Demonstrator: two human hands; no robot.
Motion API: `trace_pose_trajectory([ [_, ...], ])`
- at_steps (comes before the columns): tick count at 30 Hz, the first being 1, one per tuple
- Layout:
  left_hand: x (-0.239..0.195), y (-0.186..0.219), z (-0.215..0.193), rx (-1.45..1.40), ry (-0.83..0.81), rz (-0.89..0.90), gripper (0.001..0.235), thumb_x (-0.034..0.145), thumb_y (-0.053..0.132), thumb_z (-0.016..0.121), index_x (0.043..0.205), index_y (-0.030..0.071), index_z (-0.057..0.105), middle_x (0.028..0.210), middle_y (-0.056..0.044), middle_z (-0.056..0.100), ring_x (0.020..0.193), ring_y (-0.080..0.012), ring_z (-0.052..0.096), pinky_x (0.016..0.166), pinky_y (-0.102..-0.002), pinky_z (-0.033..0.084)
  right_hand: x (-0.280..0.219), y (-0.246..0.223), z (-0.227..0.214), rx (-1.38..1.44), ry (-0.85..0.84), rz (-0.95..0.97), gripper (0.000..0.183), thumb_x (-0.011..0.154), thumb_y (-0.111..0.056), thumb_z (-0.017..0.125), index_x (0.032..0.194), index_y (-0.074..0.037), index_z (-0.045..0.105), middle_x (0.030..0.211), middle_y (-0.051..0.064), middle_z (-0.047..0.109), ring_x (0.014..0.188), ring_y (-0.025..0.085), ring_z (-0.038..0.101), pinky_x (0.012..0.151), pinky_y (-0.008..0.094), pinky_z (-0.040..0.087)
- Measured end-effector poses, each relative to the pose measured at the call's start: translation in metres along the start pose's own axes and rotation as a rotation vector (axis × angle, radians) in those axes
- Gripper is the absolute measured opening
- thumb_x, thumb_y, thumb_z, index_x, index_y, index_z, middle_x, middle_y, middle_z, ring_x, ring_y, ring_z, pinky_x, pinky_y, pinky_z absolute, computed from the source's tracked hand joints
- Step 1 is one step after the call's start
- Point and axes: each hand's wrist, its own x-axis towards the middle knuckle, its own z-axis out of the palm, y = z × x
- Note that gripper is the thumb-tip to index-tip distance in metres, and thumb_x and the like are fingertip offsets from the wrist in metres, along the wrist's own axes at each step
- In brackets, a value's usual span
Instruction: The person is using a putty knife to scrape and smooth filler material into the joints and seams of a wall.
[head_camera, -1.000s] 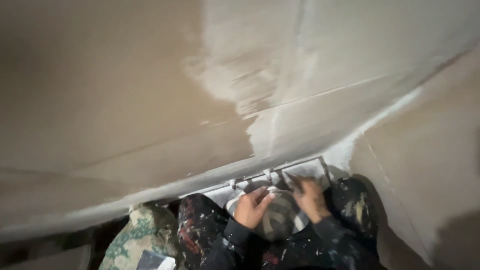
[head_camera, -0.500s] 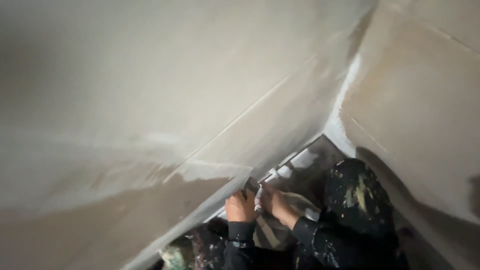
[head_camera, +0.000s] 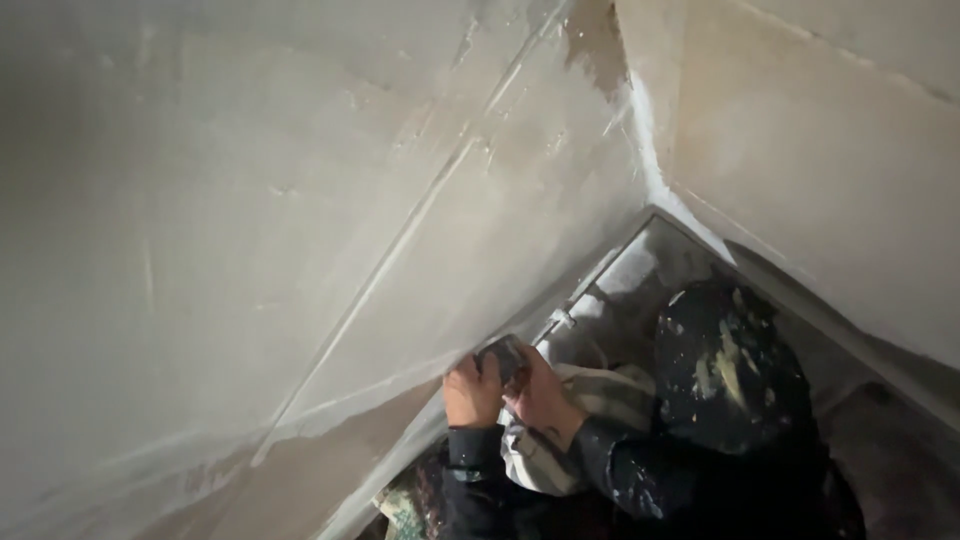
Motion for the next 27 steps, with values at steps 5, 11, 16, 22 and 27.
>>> trace_pose_trajectory([
  [5,0.012,-0.003,0.022,-0.012,0.266,0.235,0.029,0.088,0.026,0.065,0.088,-0.002,0.070,0.086,-0.028,0.069,0.079,-0.0490,0.065,0.069,-0.057,0.052,-0.004,-0.013,0.056,-0.192,0.138,-0.164,0.027,0.098,-0.027,0.051,0.114,-0.010,0.066,0.108,0.003,0.073,0.104,0.018,0.068,0.096,0.036,0.054],
  [11,-0.010,0.056,-0.012,-0.068,0.110,-0.103,0.034,0.086,0.033,0.068,0.074,0.001,0.071,0.069,-0.025,0.069,0.069,-0.0465,0.068,0.065,-0.054,0.054,0.011,-0.016,-0.012,-0.786,0.065,-0.292,0.032,0.103,-0.035,0.058,0.116,-0.005,0.061,0.107,0.007,0.069,0.099,0.022,0.066,0.087,0.039,0.053],
  [16,-0.016,0.026,0.014,-0.017,0.161,-0.076,0.038,0.088,0.033,0.066,0.070,-0.001,0.068,0.069,-0.025,0.067,0.068,-0.0464,0.067,0.063,-0.055,0.053,0.025,-0.011,-0.001,-0.409,0.195,-0.163,0.032,0.100,-0.036,0.054,0.107,-0.007,0.065,0.101,0.007,0.070,0.095,0.022,0.066,0.087,0.038,0.054],
  [22,-0.004,0.041,0.012,-0.035,0.191,-0.067,0.035,0.090,0.031,0.064,0.074,0.000,0.070,0.069,-0.026,0.067,0.066,-0.0459,0.067,0.061,-0.054,0.053,0.027,-0.021,0.022,-0.190,0.176,-0.060,0.035,0.101,-0.034,0.050,0.100,-0.004,0.068,0.096,0.009,0.070,0.090,0.023,0.067,0.085,0.038,0.055],
  [27,-0.007,0.041,0.019,-0.059,0.185,-0.105,0.037,0.091,0.031,0.063,0.075,-0.001,0.070,0.070,-0.026,0.067,0.068,-0.0456,0.067,0.063,-0.054,0.054,0.050,-0.024,-0.030,-0.280,0.197,-0.107,0.034,0.102,-0.031,0.050,0.100,-0.002,0.068,0.095,0.011,0.070,0.088,0.023,0.066,0.082,0.037,0.055],
])
